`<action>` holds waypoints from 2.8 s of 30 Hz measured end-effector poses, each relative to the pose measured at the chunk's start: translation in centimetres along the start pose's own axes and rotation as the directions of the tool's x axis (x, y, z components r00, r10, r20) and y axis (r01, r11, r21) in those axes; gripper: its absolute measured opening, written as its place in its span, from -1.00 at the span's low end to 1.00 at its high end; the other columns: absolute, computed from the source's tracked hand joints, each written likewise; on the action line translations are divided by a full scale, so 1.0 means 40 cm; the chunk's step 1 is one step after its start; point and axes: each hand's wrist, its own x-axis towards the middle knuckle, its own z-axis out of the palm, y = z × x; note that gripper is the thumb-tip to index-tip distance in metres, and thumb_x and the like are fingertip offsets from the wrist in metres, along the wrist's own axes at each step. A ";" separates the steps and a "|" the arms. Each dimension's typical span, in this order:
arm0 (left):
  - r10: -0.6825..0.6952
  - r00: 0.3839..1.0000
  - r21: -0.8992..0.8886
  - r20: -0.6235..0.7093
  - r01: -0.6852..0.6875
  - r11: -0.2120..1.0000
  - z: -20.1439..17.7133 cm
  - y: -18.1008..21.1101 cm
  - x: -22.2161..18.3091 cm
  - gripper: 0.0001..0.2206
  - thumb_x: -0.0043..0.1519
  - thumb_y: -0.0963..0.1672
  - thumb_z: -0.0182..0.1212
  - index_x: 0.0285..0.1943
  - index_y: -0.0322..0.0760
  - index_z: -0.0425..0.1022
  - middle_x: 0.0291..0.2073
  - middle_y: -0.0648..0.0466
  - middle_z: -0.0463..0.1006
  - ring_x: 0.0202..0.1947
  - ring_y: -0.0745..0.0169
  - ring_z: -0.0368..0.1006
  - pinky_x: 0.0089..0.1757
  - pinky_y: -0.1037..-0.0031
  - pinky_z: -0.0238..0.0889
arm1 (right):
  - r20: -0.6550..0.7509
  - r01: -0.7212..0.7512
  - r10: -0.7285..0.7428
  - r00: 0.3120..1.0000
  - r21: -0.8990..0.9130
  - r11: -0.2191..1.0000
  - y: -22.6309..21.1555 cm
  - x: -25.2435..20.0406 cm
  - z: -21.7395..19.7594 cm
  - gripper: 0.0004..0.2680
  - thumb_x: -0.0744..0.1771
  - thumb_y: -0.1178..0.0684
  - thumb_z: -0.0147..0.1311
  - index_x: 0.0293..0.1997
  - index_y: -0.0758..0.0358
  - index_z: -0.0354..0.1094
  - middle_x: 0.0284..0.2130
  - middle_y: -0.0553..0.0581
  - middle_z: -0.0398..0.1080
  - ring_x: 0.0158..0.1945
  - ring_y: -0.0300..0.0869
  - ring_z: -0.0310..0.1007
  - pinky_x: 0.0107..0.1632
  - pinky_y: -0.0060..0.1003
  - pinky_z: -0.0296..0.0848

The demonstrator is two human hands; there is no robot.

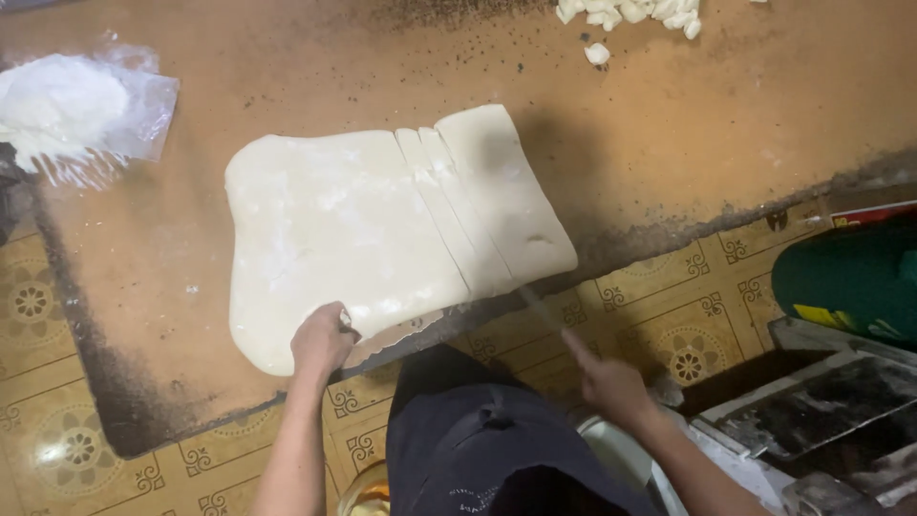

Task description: Cutting dough into small pieces and rolling them into balls for baking

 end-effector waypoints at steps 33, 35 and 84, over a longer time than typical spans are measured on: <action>0.005 1.000 0.030 0.025 -0.005 1.000 0.028 -0.047 0.066 -0.83 0.08 -0.11 0.36 -0.17 -0.11 0.59 -0.21 -0.01 0.63 0.04 -0.12 0.54 0.02 0.03 0.42 | -0.133 -0.152 0.157 0.979 0.047 0.987 -0.198 0.628 -0.404 -0.45 0.38 0.06 -0.16 0.61 -0.18 -0.29 -0.21 0.29 0.55 -0.08 0.10 0.61 0.04 0.03 0.50; -0.011 0.999 0.030 0.039 0.010 0.999 0.024 -0.047 0.055 -0.84 0.08 -0.12 0.36 -0.17 -0.12 0.59 -0.21 -0.01 0.63 0.04 -0.12 0.54 0.01 0.03 0.42 | -0.122 -0.128 0.135 0.983 0.067 0.990 -0.242 0.761 -0.433 -0.46 0.40 0.05 -0.17 0.60 -0.13 -0.32 -0.16 0.39 0.53 -0.02 0.18 0.57 0.09 0.11 0.46; -0.012 0.996 0.101 -0.085 0.021 0.995 0.068 -0.022 0.052 -0.79 0.08 -0.12 0.35 -0.12 -0.22 0.59 -0.12 -0.16 0.67 0.08 -0.28 0.53 0.04 -0.01 0.39 | 0.002 -0.085 0.085 0.996 0.058 0.995 -0.027 0.348 -0.241 -0.44 0.39 0.14 -0.22 0.62 -0.14 -0.36 -0.27 0.28 0.54 -0.21 0.14 0.61 -0.11 -0.03 0.52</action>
